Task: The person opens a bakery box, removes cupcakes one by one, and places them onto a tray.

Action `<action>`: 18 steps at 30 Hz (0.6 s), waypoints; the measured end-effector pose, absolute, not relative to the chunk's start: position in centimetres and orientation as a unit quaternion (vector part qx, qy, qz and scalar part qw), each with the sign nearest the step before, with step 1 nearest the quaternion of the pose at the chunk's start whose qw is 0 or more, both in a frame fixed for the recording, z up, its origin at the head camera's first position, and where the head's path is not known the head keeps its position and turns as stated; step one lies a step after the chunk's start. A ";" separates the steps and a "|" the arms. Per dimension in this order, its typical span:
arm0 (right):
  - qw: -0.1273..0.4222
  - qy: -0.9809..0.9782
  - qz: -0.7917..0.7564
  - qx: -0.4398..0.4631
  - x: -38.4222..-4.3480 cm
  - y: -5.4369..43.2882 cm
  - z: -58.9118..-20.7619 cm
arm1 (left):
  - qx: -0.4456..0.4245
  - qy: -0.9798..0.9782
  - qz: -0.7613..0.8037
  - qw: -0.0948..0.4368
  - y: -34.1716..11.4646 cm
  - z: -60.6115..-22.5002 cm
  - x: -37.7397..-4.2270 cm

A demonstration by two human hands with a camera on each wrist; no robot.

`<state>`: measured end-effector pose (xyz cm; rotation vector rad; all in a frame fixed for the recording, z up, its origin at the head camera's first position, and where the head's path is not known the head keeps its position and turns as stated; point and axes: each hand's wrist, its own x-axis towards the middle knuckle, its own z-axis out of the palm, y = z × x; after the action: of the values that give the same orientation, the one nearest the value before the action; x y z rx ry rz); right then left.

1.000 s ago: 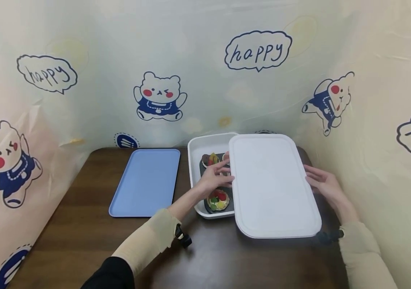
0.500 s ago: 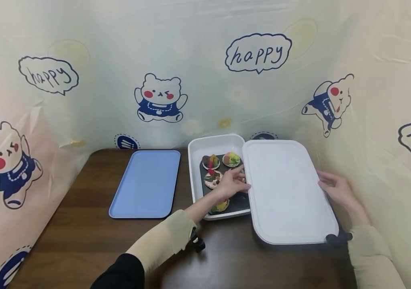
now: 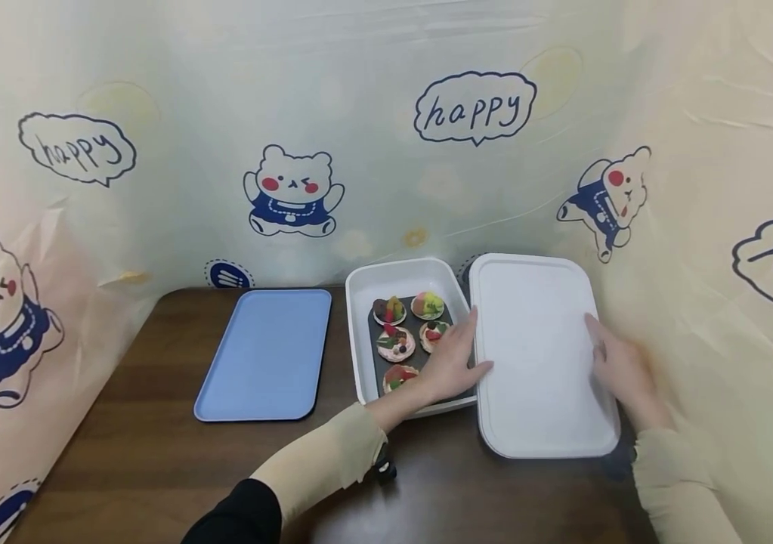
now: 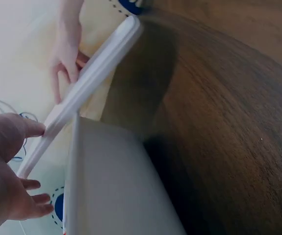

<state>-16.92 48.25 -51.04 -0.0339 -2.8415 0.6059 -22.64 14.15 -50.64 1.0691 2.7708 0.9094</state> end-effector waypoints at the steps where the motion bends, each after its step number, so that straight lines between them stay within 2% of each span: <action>1: 0.116 -0.973 0.200 -0.015 -16.9 48.2 -51.0 | 0.348 0.900 0.262 0.012 14.3 -50.7 -22.6; 6: 0.107 -0.976 0.190 -0.028 -17.0 48.5 -50.7 | 0.364 0.920 0.145 0.016 14.8 -50.9 -22.1; 13: 0.101 -0.979 0.171 -0.047 -17.6 49.7 -51.4 | 0.374 0.925 0.063 0.011 15.9 -50.9 -22.4; 18: 0.105 -0.979 0.167 -0.053 -18.0 49.9 -52.9 | 0.357 0.931 0.043 0.053 16.6 -50.8 -22.7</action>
<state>-17.98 49.95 -52.86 -0.1567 -2.8864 0.4909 -22.65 16.58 -50.75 1.0862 2.8314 0.1303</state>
